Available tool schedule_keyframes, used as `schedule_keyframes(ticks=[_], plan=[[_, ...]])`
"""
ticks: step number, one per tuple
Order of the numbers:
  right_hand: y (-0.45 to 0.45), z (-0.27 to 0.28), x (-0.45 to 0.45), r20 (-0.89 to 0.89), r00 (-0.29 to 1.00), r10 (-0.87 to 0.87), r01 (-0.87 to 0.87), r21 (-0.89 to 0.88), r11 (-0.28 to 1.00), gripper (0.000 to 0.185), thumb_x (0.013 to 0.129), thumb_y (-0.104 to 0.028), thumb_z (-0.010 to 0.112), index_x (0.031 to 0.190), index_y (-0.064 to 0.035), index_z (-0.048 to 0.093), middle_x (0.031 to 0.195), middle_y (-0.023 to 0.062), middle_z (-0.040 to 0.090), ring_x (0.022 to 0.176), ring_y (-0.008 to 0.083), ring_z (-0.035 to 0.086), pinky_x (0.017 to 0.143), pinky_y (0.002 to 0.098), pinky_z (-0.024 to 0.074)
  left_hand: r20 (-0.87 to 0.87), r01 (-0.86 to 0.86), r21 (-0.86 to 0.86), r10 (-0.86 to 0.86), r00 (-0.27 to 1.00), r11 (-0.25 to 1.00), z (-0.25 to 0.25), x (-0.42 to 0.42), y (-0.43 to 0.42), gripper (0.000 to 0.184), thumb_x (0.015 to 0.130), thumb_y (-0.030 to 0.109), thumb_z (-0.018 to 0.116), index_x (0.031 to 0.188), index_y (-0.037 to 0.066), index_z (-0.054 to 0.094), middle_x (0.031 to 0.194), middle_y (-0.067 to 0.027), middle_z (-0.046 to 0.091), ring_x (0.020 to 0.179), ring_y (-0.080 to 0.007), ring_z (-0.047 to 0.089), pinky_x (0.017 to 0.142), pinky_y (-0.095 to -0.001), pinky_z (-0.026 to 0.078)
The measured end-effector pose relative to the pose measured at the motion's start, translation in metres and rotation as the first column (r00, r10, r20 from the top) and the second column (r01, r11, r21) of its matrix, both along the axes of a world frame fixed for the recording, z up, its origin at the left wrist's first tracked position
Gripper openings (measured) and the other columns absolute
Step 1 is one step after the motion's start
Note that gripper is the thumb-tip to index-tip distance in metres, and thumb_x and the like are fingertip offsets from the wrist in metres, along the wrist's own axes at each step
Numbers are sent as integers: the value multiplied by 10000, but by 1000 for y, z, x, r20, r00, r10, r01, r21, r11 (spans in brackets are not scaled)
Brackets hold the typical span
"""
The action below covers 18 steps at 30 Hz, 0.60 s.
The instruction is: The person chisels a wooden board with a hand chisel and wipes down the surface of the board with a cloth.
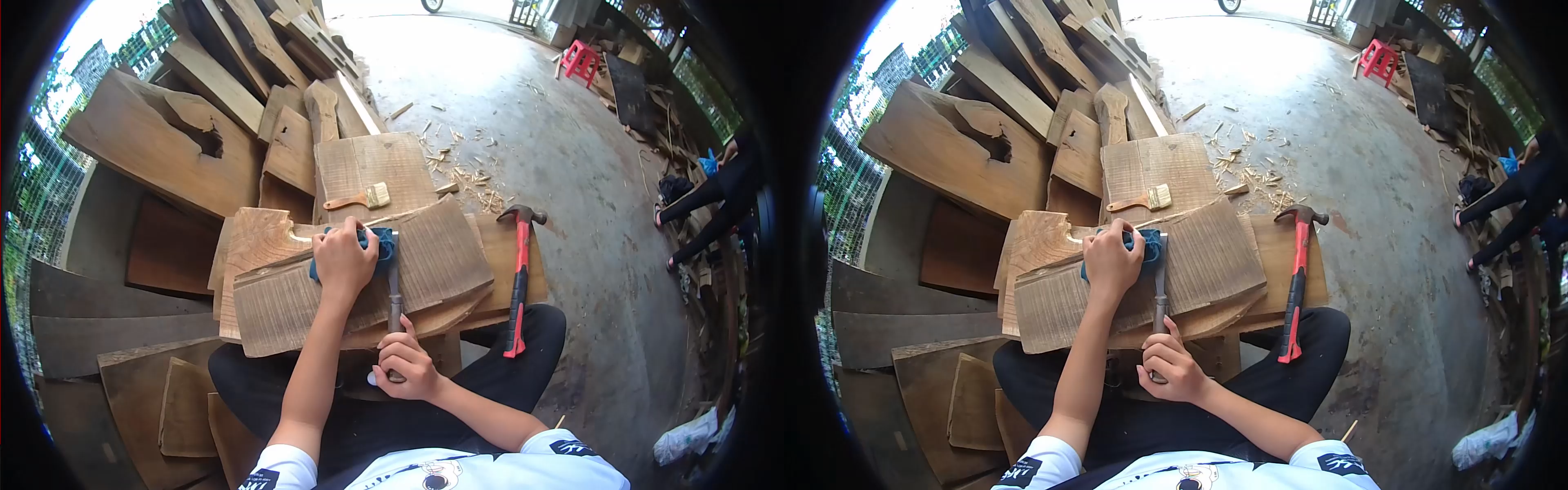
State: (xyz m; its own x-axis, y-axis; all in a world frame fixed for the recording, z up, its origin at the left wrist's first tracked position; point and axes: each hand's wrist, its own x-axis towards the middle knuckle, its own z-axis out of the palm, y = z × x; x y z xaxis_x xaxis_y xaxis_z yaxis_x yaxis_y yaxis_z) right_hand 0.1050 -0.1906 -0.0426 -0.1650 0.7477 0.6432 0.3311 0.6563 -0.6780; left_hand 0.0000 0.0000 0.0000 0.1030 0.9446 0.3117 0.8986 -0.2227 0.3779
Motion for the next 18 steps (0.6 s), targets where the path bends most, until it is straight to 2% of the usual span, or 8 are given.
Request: schedule_keyframes(ticks=[2,3,6,11,13,14,16,18], plan=[[-3,-5,-2,-87,996,-34,29,-58,998,229,799,21,732,688,-78,558,764,52,645,906,231,710,1221,576,348,6,8,49,-8,1000,999,-2,0,0,256,925,314,631,910,70,707,821,-159,750,835,-319,720,879,-429,462],[-13,1,10,-28,998,-51,50,-37,998,239,795,29,726,684,-77,543,768,58,646,897,231,711,1204,570,380,39,8,23,-9,999,1000,-4,10,-9,256,925,314,631,910,70,707,821,-159,750,835,-319,720,879,-429,462],[-1,3,9,-16,997,-78,78,-11,997,242,796,27,722,681,-78,537,780,60,651,910,232,711,1196,567,392,58,16,34,-18,998,999,-1,11,-6,256,926,311,629,902,69,710,821,-162,750,837,-313,719,880,-429,461],[0,16,11,12,999,-51,52,-108,993,147,808,-45,740,780,-82,601,900,55,705,1084,277,695,1214,581,354,46,11,15,-12,999,1000,0,8,-6,263,926,316,633,908,69,719,833,-161,756,839,-309,720,882,-427,461],[-1,20,16,88,996,-17,29,-146,989,148,798,-97,772,832,-90,629,1025,59,726,1236,303,643,1236,590,307,41,12,21,-13,999,1000,0,6,-5,265,925,319,634,911,69,721,832,-161,755,841,-308,720,882,-428,461],[-2,22,17,86,996,-18,30,-146,989,148,798,-97,772,832,-90,629,1025,59,726,1236,303,643,1236,590,307,35,12,26,-13,999,1000,0,5,-5,267,925,322,636,914,69,723,832,-161,755,842,-308,720,883,-428,461],[-6,26,20,168,986,25,7,-185,983,173,780,-128,801,848,-94,647,1180,81,711,1352,327,568,1245,595,286,31,15,26,-16,999,1000,0,3,-3,269,925,323,637,916,69,725,831,-162,755,843,-308,721,883,-428,462],[-10,27,22,204,978,44,-4,-194,981,165,796,-144,798,878,-92,665,1262,92,677,1402,325,517,1251,599,276,27,15,27,-16,1000,1000,0,1,-3,270,925,324,639,918,69,727,830,-163,754,844,-309,721,884,-428,463]])
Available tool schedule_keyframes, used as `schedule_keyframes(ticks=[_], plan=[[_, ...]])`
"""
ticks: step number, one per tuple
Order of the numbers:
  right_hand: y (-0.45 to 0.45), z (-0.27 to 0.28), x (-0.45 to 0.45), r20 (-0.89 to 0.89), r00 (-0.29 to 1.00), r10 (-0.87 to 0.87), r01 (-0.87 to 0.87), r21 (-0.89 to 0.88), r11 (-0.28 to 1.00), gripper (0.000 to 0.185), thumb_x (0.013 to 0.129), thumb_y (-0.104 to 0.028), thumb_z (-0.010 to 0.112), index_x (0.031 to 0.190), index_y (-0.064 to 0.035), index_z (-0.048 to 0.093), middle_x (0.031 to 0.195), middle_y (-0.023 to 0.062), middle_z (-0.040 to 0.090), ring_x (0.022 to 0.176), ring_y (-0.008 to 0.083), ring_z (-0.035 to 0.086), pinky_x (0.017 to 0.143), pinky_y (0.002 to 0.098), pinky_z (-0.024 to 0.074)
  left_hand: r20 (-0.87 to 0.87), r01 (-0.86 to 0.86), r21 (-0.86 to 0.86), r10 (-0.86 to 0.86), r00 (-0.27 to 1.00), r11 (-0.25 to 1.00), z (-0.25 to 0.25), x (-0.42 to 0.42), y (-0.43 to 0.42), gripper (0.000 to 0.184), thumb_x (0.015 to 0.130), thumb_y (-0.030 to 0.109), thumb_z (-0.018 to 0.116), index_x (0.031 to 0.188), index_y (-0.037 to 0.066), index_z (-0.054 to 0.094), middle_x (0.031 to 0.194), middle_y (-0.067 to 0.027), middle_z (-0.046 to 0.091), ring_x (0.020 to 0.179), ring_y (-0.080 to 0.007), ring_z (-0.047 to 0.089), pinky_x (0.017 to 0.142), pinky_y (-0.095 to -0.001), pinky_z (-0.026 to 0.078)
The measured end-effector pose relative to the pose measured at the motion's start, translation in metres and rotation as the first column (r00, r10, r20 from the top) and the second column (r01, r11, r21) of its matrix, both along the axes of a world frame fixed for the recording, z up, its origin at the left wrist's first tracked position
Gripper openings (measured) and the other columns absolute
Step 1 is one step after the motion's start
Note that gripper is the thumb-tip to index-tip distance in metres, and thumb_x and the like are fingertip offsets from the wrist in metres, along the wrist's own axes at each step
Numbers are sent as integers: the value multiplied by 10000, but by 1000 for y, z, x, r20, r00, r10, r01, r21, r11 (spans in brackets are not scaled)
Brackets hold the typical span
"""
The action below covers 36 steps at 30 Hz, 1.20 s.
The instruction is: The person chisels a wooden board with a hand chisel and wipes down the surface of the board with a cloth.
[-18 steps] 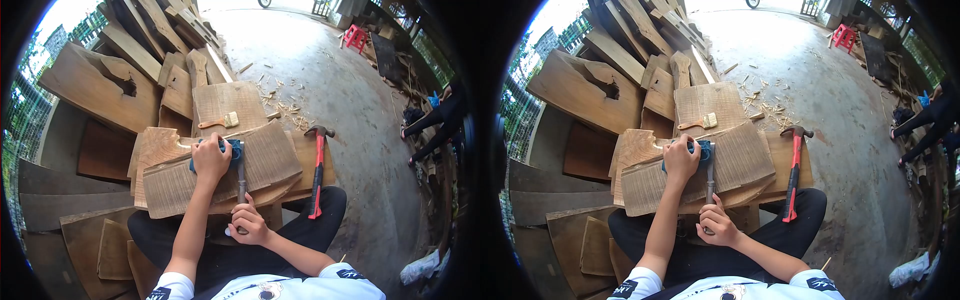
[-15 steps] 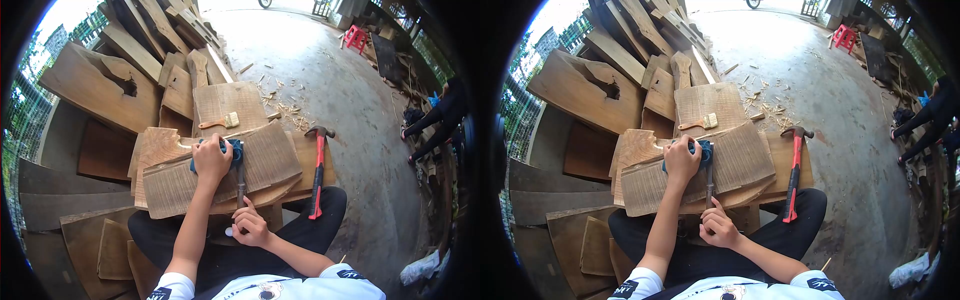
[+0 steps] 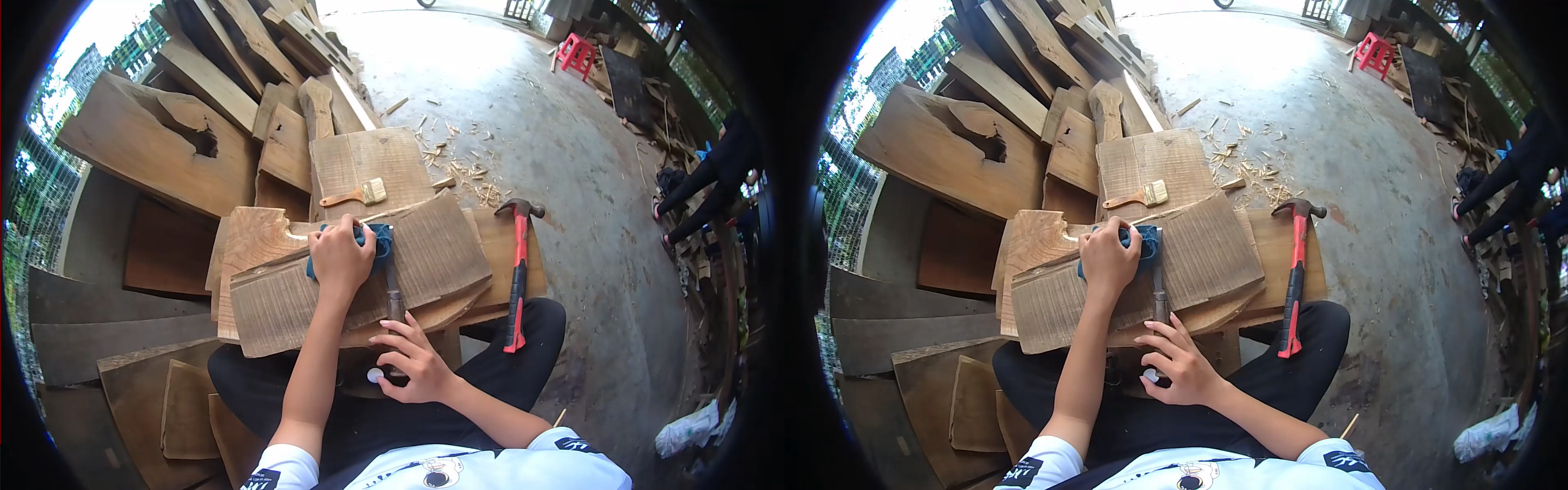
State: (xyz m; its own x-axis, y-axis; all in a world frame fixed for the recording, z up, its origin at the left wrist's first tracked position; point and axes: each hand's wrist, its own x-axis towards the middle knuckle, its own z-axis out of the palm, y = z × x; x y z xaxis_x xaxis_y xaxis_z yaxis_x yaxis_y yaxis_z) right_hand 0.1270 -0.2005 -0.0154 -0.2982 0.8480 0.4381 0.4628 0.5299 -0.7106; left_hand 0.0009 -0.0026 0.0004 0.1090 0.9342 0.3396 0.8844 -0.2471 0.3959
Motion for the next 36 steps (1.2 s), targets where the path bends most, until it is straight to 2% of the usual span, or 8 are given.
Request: schedule_keyframes(ticks=[4,10,14,18,22,26,32,36], plan=[[-2,-3,0,78,997,20,-20,5,1000,159,822,-143,788,939,-86,696,1442,126,581,1476,341,432,1250,604,281,7,-2,10,2,1000,1000,2,0,0,270,923,322,642,910,67,729,830,-168,754,845,-314,722,890,-430,465],[1,-9,-7,4,994,-110,109,37,993,227,804,-6,750,1017,-55,689,1489,208,506,1457,436,419,1202,566,375,5,0,1,0,1000,1000,1,-1,1,275,920,318,645,897,57,728,840,-171,755,848,-321,721,896,-433,464],[-1,-8,-8,-34,975,-222,221,-30,975,427,784,102,664,1186,-37,627,1517,255,454,1499,530,324,1188,544,401,16,6,14,-6,1000,1000,3,-1,0,273,922,318,643,896,59,726,839,-168,755,847,-319,720,897,-433,464],[-22,-2,-11,-10,971,-240,238,-80,968,519,768,138,619,1269,11,579,1546,292,440,1433,576,406,1144,560,447,4,5,1,-5,1000,1000,3,-1,0,269,924,316,641,898,61,725,839,-165,756,856,-314,719,898,-432,461],[-13,15,5,34,951,-307,309,-57,949,648,779,131,606,1410,24,499,1501,246,523,1309,468,578,1104,480,498,-12,5,-3,-5,1000,1000,0,-2,1,272,927,318,637,902,62,725,839,-164,756,855,-315,717,898,-432,461],[9,21,6,102,941,-323,329,-47,943,641,840,92,638,1456,35,471,1533,232,500,1284,438,599,1092,481,498,8,14,9,-14,1000,1000,2,0,0,277,927,321,637,902,60,723,837,-169,756,844,-320,717,894,-436,462],[-5,37,2,182,911,-369,405,-236,883,747,911,24,629,1590,41,316,1506,407,421,1330,564,503,1070,502,507,22,11,1,-11,1000,1000,2,-2,1,270,923,320,645,913,64,729,839,-182,749,841,-329,715,901,-433,461],[8,36,8,284,880,-381,459,-295,838,719,929,-6,632,1575,70,327,1393,376,519,1172,532,626,982,493,554,22,15,14,-15,1000,1000,-1,-1,1,277,922,321,640,897,57,722,822,-184,748,832,-327,721,889,-430,467]])
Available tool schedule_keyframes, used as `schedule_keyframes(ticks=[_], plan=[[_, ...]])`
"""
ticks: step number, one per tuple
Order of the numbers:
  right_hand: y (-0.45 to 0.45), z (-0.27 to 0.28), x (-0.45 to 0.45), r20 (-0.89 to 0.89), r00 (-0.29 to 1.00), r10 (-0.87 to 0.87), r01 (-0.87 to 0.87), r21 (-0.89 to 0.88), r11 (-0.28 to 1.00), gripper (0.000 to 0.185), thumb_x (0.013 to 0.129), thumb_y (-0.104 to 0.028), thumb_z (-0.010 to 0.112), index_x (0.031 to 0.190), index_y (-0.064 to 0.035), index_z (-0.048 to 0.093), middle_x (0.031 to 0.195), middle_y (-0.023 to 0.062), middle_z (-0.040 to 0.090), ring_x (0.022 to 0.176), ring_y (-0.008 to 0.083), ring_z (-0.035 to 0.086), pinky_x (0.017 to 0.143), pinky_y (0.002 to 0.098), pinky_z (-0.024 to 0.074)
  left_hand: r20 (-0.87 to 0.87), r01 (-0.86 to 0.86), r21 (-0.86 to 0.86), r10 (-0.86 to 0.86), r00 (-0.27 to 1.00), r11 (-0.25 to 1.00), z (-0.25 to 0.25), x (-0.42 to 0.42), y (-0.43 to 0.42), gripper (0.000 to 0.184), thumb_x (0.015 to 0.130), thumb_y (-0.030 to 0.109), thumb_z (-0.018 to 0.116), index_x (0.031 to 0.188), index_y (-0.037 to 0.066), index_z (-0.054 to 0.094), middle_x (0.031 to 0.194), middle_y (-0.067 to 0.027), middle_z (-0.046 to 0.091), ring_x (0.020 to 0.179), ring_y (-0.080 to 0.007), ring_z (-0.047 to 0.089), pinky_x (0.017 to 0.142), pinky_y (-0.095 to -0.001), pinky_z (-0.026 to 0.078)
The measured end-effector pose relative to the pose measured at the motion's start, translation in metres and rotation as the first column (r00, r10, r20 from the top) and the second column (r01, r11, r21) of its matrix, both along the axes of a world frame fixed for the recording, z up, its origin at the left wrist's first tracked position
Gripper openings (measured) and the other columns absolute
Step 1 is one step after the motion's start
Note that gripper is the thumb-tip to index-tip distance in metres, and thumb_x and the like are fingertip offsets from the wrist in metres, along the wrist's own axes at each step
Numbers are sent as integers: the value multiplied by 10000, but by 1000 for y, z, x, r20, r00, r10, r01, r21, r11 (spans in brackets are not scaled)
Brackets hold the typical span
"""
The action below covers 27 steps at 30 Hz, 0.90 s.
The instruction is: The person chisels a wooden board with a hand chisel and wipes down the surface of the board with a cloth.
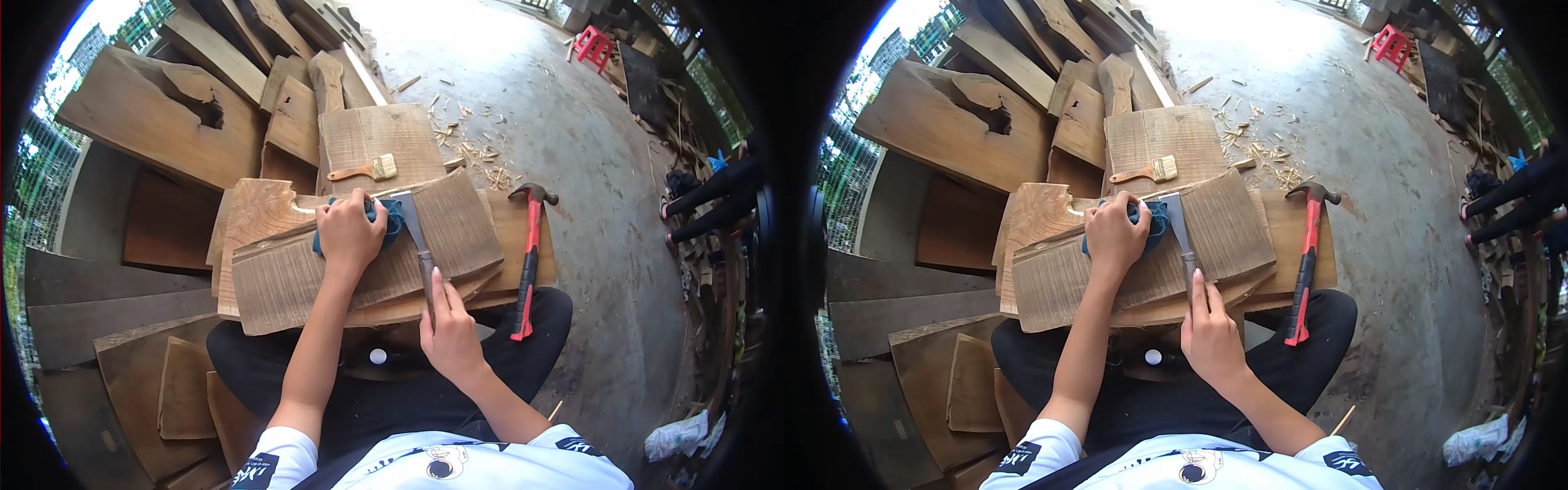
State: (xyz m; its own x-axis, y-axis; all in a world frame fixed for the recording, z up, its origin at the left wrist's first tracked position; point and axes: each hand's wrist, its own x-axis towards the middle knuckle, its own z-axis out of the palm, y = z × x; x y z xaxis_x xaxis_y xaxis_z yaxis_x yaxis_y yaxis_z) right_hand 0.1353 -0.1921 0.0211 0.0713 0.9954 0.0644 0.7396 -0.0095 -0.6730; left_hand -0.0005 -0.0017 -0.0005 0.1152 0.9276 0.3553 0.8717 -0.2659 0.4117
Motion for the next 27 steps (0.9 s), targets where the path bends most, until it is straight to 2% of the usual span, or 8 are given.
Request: schedule_keyframes(ticks=[2,3,5,8,12,23,25,27], plan=[[-4,7,1,12,1000,-9,9,-37,999,703,943,-25,634,1578,59,346,1215,329,595,1002,489,680,880,489,577,-2,7,22,-7,1000,1000,0,-1,1,277,923,318,639,894,55,718,821,-187,747,826,-328,722,888,-430,468],[0,8,1,14,1000,-10,11,-31,999,703,943,-25,634,1578,59,346,1215,329,595,1002,489,680,880,489,577,-11,7,25,-7,1000,1000,-1,-1,2,276,924,316,637,890,53,712,823,-184,749,824,-328,721,886,-431,469],[5,7,5,32,999,-34,36,-78,996,687,957,-58,638,1580,45,367,1044,282,613,897,454,679,813,492,572,-14,6,20,-5,1000,1000,-2,0,1,275,926,313,635,885,50,707,825,-182,751,821,-328,721,885,-432,469],[4,4,-2,69,996,-64,72,-128,989,666,964,-76,638,1576,22,396,961,270,616,862,446,671,793,499,559,-32,4,16,-3,999,1000,-2,1,1,277,928,315,634,876,49,697,826,-172,751,840,-322,719,884,-443,469],[1,0,9,72,995,-62,61,17,998,624,1000,-150,619,1581,-36,421,935,257,609,783,444,692,746,520,588,-88,3,58,2,996,998,-1,1,1,271,927,311,628,891,59,722,847,-171,760,849,-314,724,897,-433,462],[-5,-8,12,68,996,-64,64,13,998,644,1004,-170,616,1597,-51,395,909,266,617,775,460,695,742,536,590,-130,18,125,-1,991,992,-10,2,-4,284,923,329,616,877,59,693,865,-153,764,896,-294,729,906,-447,465],[1,-4,13,61,994,-87,91,-78,993,658,990,-154,622,1602,-67,395,932,296,635,874,482,679,821,545,550,-139,15,129,3,990,992,-6,2,-2,284,922,328,615,875,60,694,864,-153,763,890,-296,730,897,-449,467],[-1,-6,12,54,994,-93,96,-68,993,663,986,-154,625,1602,-70,395,933,299,640,879,484,681,825,545,551,-141,17,89,-5,990,996,-6,2,-3,290,923,329,613,872,56,698,860,-156,762,873,-300,732,889,-449,474]])
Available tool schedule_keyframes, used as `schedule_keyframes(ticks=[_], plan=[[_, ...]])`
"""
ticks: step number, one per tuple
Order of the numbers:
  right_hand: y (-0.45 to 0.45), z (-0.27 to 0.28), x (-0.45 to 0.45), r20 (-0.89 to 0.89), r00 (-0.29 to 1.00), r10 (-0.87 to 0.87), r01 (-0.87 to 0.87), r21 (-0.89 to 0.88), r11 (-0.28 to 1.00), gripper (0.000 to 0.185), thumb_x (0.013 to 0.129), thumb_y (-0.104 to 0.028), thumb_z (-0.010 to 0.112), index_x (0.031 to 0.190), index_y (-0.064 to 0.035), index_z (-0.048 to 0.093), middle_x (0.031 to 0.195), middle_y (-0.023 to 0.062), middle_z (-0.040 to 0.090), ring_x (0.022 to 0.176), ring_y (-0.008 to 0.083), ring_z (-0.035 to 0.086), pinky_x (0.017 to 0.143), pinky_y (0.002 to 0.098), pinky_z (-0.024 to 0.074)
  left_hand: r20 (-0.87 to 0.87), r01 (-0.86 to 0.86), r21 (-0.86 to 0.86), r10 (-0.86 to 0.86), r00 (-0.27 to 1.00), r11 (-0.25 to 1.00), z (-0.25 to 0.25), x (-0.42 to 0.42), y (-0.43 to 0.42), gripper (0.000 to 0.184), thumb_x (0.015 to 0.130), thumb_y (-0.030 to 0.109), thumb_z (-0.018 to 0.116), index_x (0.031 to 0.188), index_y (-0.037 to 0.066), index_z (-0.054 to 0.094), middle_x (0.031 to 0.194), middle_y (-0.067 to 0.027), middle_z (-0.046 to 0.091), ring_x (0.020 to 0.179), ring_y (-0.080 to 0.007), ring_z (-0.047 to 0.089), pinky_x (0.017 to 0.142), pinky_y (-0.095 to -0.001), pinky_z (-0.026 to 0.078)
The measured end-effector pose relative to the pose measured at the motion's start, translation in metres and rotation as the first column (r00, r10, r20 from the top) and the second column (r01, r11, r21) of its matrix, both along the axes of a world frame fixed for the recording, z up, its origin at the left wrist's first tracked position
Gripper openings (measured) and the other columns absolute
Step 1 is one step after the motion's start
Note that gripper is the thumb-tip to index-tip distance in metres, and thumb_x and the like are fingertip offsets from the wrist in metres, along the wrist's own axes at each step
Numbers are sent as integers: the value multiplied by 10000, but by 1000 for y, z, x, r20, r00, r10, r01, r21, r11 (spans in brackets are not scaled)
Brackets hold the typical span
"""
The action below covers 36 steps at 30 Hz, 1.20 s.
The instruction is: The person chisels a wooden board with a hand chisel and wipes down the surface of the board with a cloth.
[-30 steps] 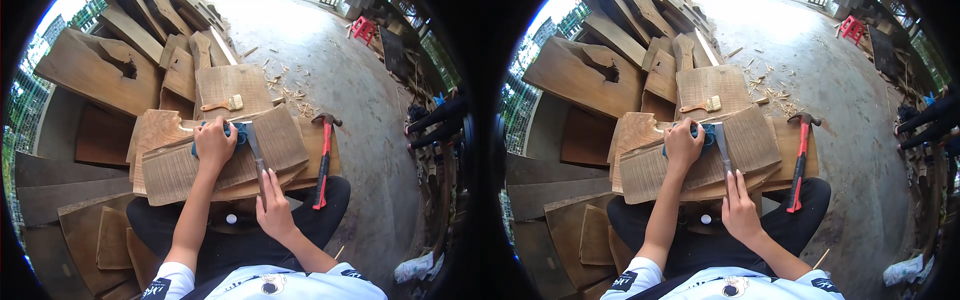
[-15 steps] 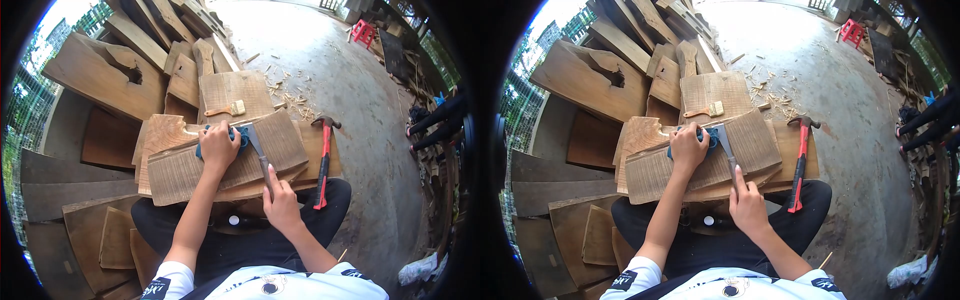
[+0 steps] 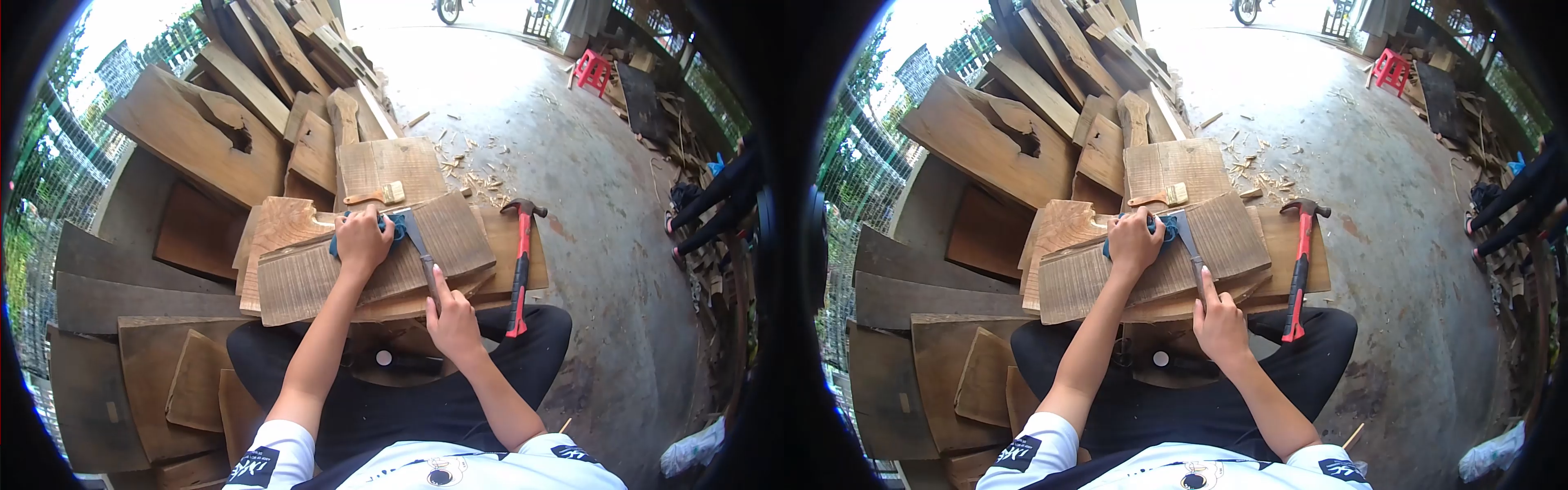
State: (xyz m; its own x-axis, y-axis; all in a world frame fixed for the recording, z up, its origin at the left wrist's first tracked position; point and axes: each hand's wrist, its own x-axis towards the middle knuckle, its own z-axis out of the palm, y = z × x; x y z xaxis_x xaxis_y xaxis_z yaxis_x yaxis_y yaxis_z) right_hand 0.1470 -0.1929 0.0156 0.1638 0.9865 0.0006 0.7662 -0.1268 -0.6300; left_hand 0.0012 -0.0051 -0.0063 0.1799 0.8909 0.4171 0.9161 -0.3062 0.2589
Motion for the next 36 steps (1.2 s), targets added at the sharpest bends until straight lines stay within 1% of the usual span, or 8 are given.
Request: schedule_keyframes(ticks=[2,4,9,18,20,31,33,36], plan=[[-6,-7,-4,-8,1000,-5,5,8,1000,667,982,-154,628,1602,-73,395,934,302,644,885,485,683,828,545,553,-5,-3,31,3,1000,1000,-1,-1,0,295,923,329,612,873,53,703,861,-158,763,863,-306,733,884,-451,480],[-17,-17,-8,-10,1000,0,1,80,997,672,985,-184,629,1609,-97,392,922,285,645,816,482,705,765,555,590,5,-2,40,2,1000,999,-3,0,1,297,920,331,616,876,51,705,862,-161,763,867,-309,734,893,-452,482],[-13,-18,-5,-6,1000,-1,2,99,995,684,978,-180,629,1610,-93,384,929,289,650,830,490,708,778,564,589,-3,-1,81,1,1000,997,-6,-1,2,288,914,335,633,907,61,724,834,-173,756,826,-315,735,865,-442,484],[-13,-11,-7,49,999,13,-15,34,999,678,988,-190,607,1612,-77,366,964,307,666,853,488,714,801,553,599,-9,0,60,0,1000,998,-4,1,1,309,893,354,640,897,54,714,821,-194,745,815,-338,736,848,-446,487],[3,-19,-9,96,995,-3,-5,85,996,667,1003,-210,594,1614,-80,360,962,308,666,867,485,716,805,549,601,0,12,89,-12,1000,996,-6,0,1,319,898,358,636,901,49,716,820,-197,744,816,-341,737,850,-450,489],[10,-10,-21,114,993,-8,9,-8,1000,627,1045,-253,553,1609,-59,359,955,306,672,880,481,718,798,545,603,-30,23,85,-21,999,996,-8,-2,-4,305,874,362,657,904,61,703,888,-172,761,901,-299,736,881,-443,478],[4,-10,-22,113,994,-6,7,-10,1000,627,1046,-256,550,1610,-61,358,956,303,671,879,482,717,798,546,602,-12,36,95,-35,999,995,-8,0,-3,404,888,347,630,1135,46,738,896,-162,768,914,-295,737,888,-450,478],[-1,-8,-15,110,994,19,-18,-11,1000,631,1046,-263,543,1610,-53,354,957,297,668,877,487,715,797,545,603,-46,23,113,-18,999,993,-7,0,-5,397,888,344,629,1129,45,731,923,-151,764,919,-282,729,921,-439,466]])
